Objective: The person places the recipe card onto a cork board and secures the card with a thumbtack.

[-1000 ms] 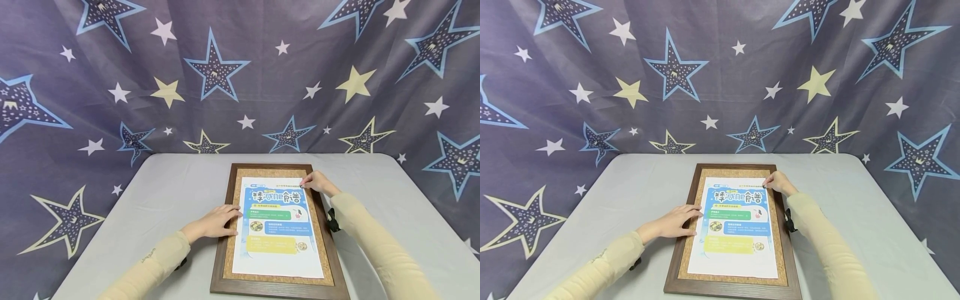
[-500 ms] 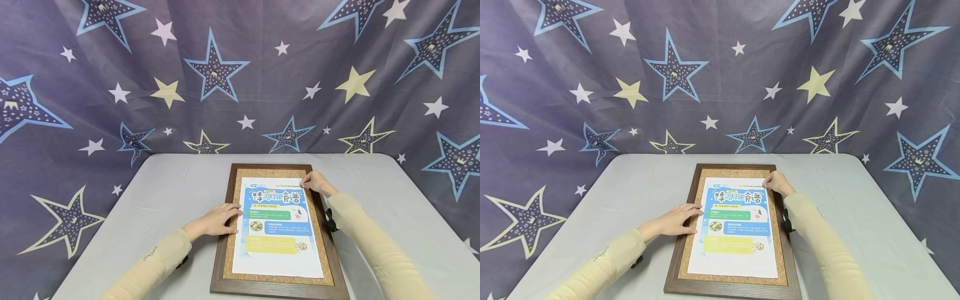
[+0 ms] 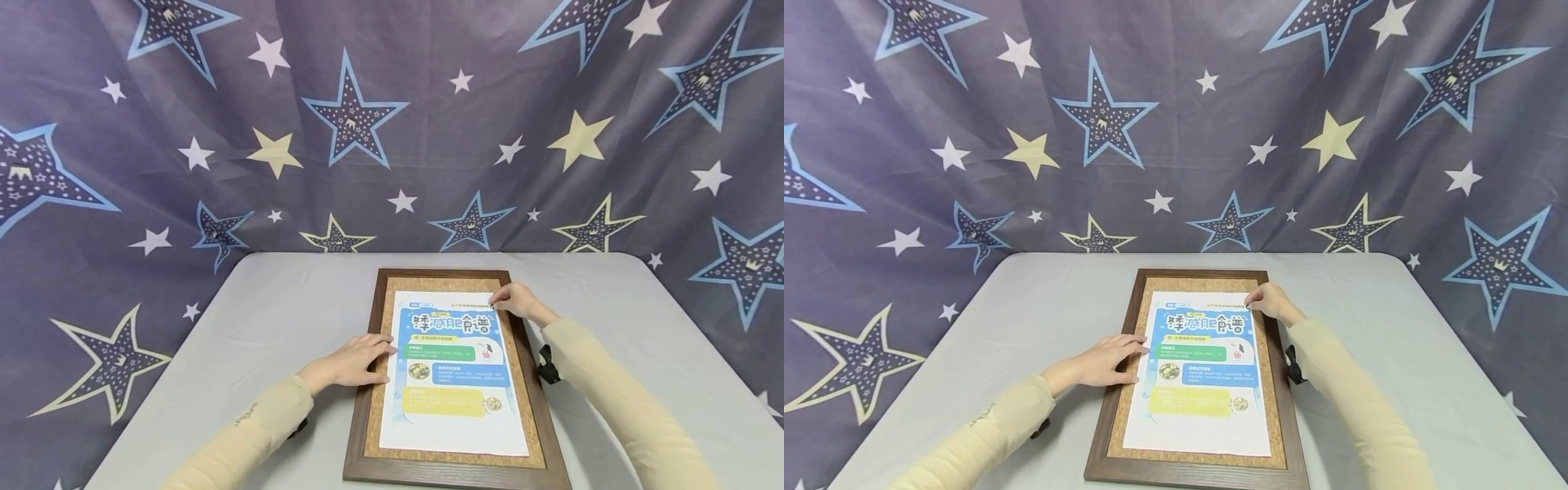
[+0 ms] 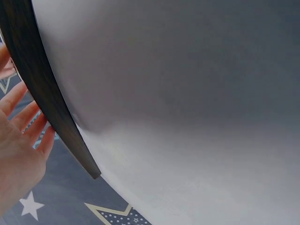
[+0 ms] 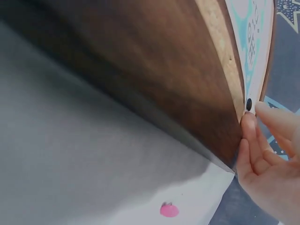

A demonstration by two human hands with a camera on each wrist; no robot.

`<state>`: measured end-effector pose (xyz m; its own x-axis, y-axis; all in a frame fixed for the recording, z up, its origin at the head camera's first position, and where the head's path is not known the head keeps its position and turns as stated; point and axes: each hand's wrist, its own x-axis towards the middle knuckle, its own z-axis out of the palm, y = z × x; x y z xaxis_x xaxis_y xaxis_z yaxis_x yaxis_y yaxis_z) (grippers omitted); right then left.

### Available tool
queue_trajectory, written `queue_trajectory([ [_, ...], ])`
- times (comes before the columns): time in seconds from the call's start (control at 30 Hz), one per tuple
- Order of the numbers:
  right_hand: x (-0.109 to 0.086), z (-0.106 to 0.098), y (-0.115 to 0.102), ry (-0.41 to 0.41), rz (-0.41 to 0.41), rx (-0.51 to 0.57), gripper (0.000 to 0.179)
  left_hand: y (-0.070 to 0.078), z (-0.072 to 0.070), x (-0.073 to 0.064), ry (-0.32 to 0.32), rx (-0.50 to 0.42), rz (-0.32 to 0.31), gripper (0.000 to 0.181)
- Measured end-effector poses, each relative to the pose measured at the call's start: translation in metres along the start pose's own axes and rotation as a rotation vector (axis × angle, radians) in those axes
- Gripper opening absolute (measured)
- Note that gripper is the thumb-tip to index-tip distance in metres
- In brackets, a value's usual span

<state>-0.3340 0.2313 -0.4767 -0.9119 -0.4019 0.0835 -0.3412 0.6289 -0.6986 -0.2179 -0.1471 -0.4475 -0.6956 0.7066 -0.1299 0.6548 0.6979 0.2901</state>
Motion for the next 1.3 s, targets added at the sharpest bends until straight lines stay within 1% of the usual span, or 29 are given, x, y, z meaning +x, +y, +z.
queue_trajectory([
  [0.03, 0.001, 0.0, 0.007, -0.004, -0.022, 0.008, 0.013, 0.0, 0.0, 0.0, -0.001, 0.001, -0.001, 0.054],
  [0.07, 0.005, 0.001, 0.022, 0.004, -0.09, 0.036, 0.013, 0.0, 0.0, 0.0, -0.003, 0.002, -0.002, 0.054],
  [0.17, 0.0, -0.005, 0.02, 0.009, -0.117, 0.038, 0.015, 0.001, -0.001, 0.001, -0.006, 0.003, -0.001, 0.053],
  [0.2, -0.007, -0.01, 0.003, 0.007, -0.078, 0.006, 0.016, 0.001, -0.002, 0.001, -0.007, 0.003, 0.001, 0.053],
  [0.27, -0.014, -0.016, -0.012, 0.012, -0.067, -0.009, 0.017, 0.002, -0.003, 0.002, -0.009, 0.001, 0.004, 0.052],
  [0.3, -0.021, -0.02, -0.029, 0.004, -0.021, -0.042, 0.017, 0.002, -0.003, 0.002, -0.011, 0.0, 0.006, 0.052],
  [0.37, -0.028, -0.025, -0.039, -0.005, -0.022, -0.072, 0.017, 0.002, -0.004, 0.001, -0.011, -0.001, 0.009, 0.052],
  [0.4, -0.03, -0.027, -0.044, -0.011, -0.005, -0.089, 0.017, 0.002, -0.004, 0.001, -0.013, 0.001, 0.008, 0.052],
  [0.43, -0.032, -0.029, -0.047, -0.018, 0.011, -0.11, 0.017, 0.002, -0.004, 0.001, -0.014, 0.003, 0.007, 0.052],
  [0.5, -0.035, -0.032, -0.05, -0.021, 0.015, -0.15, 0.017, 0.002, -0.003, 0.001, -0.014, 0.008, 0.005, 0.052],
  [0.57, -0.037, -0.034, -0.052, -0.025, 0.022, -0.17, 0.018, 0.002, -0.003, 0.001, -0.012, 0.012, 0.006, 0.053],
  [0.87, -0.048, -0.039, -0.051, -0.074, 0.007, -0.165, 0.019, 0.001, -0.002, 0.001, -0.017, 0.006, -0.004, 0.054],
  [1.1, -0.06, -0.038, -0.047, -0.1, 0.025, -0.092, 0.02, -0.001, -0.001, 0.0, -0.012, 0.008, 0.003, 0.053],
  [1.3, -0.068, -0.039, -0.042, -0.11, 0.001, -0.119, 0.018, 0.0, 0.0, 0.0, -0.014, 0.008, 0.005, 0.053],
])
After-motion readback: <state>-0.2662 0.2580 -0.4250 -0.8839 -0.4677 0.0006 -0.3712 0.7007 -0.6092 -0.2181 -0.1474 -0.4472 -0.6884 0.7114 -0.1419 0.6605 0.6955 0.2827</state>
